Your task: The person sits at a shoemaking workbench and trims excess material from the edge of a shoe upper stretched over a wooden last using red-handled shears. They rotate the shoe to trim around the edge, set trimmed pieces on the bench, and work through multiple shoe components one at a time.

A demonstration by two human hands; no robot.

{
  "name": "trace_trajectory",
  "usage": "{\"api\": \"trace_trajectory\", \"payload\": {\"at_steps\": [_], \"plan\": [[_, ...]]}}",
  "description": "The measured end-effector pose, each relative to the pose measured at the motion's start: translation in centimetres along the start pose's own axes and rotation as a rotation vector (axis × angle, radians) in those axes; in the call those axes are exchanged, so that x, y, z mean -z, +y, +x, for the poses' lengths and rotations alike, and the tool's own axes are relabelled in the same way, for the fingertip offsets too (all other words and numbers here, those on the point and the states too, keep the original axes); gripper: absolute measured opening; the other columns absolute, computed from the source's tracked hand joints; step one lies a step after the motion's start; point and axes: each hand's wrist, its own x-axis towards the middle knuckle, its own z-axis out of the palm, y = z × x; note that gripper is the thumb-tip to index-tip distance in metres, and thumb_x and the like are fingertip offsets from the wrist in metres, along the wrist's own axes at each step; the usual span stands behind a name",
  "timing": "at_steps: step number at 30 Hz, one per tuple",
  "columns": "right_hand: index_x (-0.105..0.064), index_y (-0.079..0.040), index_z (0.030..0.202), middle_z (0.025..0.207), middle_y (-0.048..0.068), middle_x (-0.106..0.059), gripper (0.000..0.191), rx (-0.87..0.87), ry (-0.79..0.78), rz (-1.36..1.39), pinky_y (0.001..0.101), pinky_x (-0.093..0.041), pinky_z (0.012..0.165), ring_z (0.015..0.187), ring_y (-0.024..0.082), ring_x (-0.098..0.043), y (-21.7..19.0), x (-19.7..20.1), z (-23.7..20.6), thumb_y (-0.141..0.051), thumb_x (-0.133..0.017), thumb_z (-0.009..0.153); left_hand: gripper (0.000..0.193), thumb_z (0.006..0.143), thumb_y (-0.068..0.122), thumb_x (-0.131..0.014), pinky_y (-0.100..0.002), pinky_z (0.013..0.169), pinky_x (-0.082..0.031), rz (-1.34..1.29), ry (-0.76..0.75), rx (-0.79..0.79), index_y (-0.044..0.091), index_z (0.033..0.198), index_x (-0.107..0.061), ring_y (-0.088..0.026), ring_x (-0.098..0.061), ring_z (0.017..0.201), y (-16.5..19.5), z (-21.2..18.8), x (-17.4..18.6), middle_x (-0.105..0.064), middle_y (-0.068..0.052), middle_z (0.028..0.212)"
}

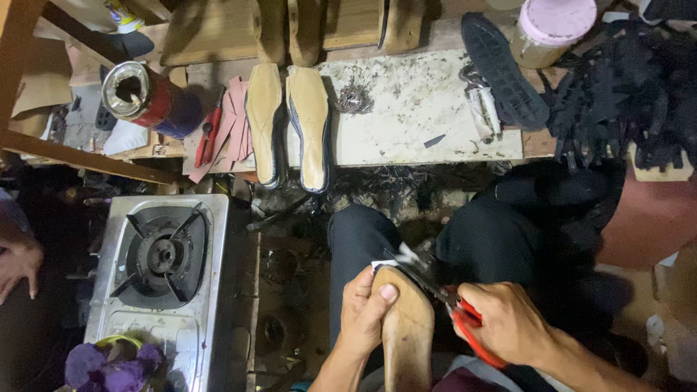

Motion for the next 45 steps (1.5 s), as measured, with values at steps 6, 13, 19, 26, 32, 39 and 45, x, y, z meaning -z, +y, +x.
{"api": "trace_trajectory", "payload": {"at_steps": [6,13,19,26,32,39,45], "plan": [[-0.060,-0.004,0.073,0.054,0.014,-0.062,0.035,-0.021,0.045,0.075,0.0406,-0.049,0.046,0.046,0.030,-0.062,0.5,0.6,0.6,-0.026,-0.087,0.075,0.034,0.094,0.015,-0.065,-0.030,0.082,-0.056,-0.024,0.001,0.041,-0.005,0.121,-0.064,-0.014,-0.069,0.089,-0.3,0.8,-0.1,-0.073,-0.009,0.103],[-0.070,-0.001,0.096,0.072,0.007,-0.074,0.038,0.080,0.123,0.348,0.0312,-0.057,0.061,0.062,0.013,-0.068,-1.4,3.6,3.0,-0.028,-0.085,0.074,0.051,0.104,0.023,-0.060,-0.032,0.109,-0.045,0.374,-0.204,-0.136,-0.006,0.146,-0.057,-0.019,-0.059,0.124,-0.6,1.8,-3.1,-0.060,-0.010,0.133],[-0.075,0.001,0.089,0.070,0.007,-0.065,0.024,-0.173,0.148,0.639,0.0305,-0.044,0.054,0.060,0.012,-0.053,-0.1,3.9,3.7,-0.020,-0.082,0.081,0.056,0.097,0.031,-0.061,-0.043,0.112,-0.044,-0.241,-0.181,0.119,-0.002,0.142,-0.054,-0.026,-0.057,0.129,0.4,3.5,-3.2,-0.058,-0.014,0.140],[-0.069,0.000,0.090,0.072,0.003,-0.068,0.021,-0.189,0.473,1.058,0.0289,-0.050,0.059,0.063,0.013,-0.062,-0.2,-1.9,1.8,-0.020,-0.073,0.088,0.074,0.087,0.028,-0.081,-0.041,0.118,-0.039,-0.011,-0.252,-0.223,0.001,0.146,-0.044,-0.023,-0.053,0.135,-1.9,0.6,-4.4,-0.056,-0.010,0.143],[-0.071,-0.004,0.094,0.070,0.002,-0.067,0.032,-0.320,0.051,0.638,0.0288,-0.051,0.060,0.063,0.011,-0.062,0.3,-2.3,0.8,-0.026,-0.087,0.076,0.050,0.082,0.004,-0.077,-0.047,0.099,-0.053,-0.317,0.129,-0.160,-0.003,0.127,-0.055,-0.028,-0.065,0.108,-2.3,1.9,-2.4,-0.065,-0.014,0.115],[-0.061,-0.006,0.098,0.079,0.011,-0.067,0.042,-0.214,-0.041,0.035,0.0388,-0.053,0.065,0.069,0.028,-0.067,-0.9,-0.9,-1.5,-0.032,-0.083,0.075,0.053,0.081,0.001,-0.077,-0.046,0.096,-0.054,-0.338,0.158,-0.181,0.003,0.129,-0.054,-0.026,-0.064,0.107,-1.5,1.5,0.2,-0.064,-0.011,0.114],[-0.059,-0.007,0.104,0.089,0.012,-0.064,0.040,-0.023,-0.032,-0.100,0.0463,-0.050,0.068,0.072,0.036,-0.064,-2.4,0.5,-0.9,-0.025,-0.079,0.074,0.056,0.083,0.004,-0.079,-0.045,0.099,-0.052,-0.360,0.098,-0.175,0.000,0.132,-0.051,-0.027,-0.064,0.110,-2.4,0.6,0.1,-0.064,-0.012,0.118]]}}
